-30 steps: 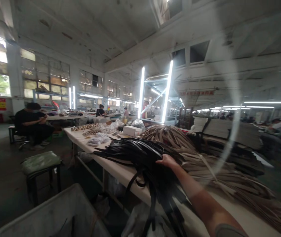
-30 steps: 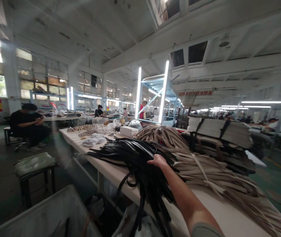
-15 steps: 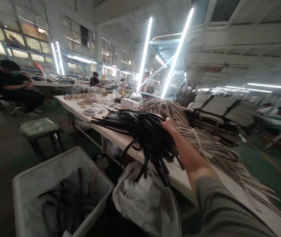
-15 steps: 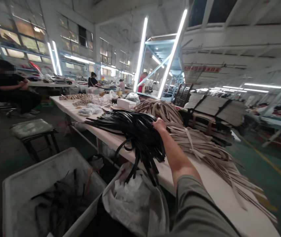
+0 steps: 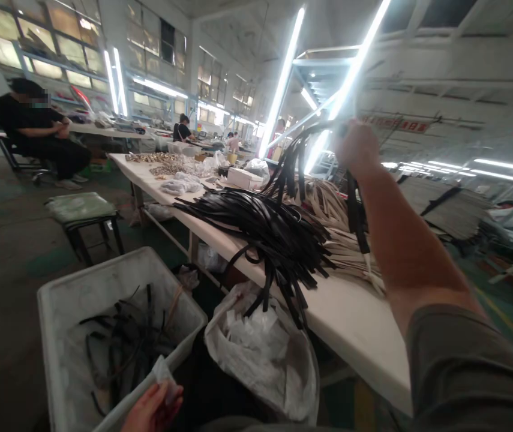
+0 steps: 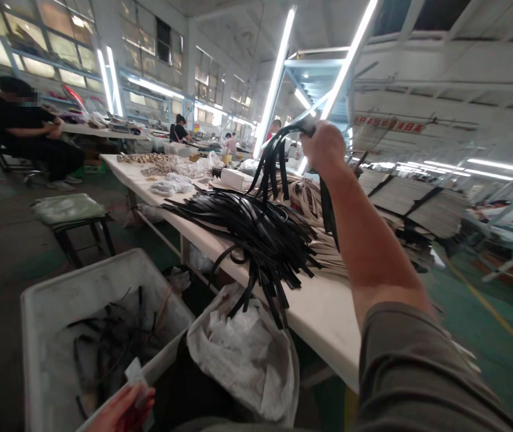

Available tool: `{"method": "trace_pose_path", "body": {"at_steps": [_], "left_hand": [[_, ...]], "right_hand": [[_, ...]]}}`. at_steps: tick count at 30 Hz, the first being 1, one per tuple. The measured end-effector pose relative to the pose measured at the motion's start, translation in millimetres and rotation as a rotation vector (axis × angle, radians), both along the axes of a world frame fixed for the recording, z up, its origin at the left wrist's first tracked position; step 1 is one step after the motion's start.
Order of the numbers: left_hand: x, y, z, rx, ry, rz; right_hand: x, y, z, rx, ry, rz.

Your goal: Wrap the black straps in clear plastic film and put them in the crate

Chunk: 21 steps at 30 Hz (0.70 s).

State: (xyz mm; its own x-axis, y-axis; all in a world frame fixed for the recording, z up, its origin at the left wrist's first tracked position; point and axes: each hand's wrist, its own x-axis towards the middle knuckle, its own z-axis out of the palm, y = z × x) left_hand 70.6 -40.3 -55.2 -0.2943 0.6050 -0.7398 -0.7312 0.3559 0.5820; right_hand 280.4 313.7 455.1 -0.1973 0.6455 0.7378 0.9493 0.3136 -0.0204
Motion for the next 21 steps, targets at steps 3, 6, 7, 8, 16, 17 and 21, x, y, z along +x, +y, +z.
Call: {"method": "trace_pose_path", "body": {"at_steps": [3, 6, 7, 8, 16, 17, 21], "left_hand": [[14.0, 1.5, 21.5, 0.211, 0.158, -0.218], [31.0, 5.9, 59.1, 0.444, 0.31, -0.439], [36.6, 8.1, 73.5, 0.503, 0.343, -0.492], [42.0, 11.3, 87.8, 0.544, 0.355, -0.535], [42.7, 66.5, 138.8, 0.67, -0.378, 0.058], [35.5, 66.7, 135.7, 0.659, -0.462, 0.163], [10.1, 35.8, 109.6, 0.562, -0.591, 0.45]], "right_hand": [[-41.0, -43.8, 12.9, 0.009, -0.107, 0.14], [-78.8, -89.0, 8.1, 0.003, -0.276, 0.319], [-89.0, -103.6, 2.9, -0.004, -0.334, 0.378], [-97.4, -117.6, -4.0, -0.011, -0.39, 0.434], [-82.4, -197.5, -128.1, -0.466, -0.872, 0.625], [-69.1, -201.5, -151.7, -0.578, -0.925, 0.644], [-3.7, -207.6, -254.0, -0.986, -0.881, 0.696]]}}
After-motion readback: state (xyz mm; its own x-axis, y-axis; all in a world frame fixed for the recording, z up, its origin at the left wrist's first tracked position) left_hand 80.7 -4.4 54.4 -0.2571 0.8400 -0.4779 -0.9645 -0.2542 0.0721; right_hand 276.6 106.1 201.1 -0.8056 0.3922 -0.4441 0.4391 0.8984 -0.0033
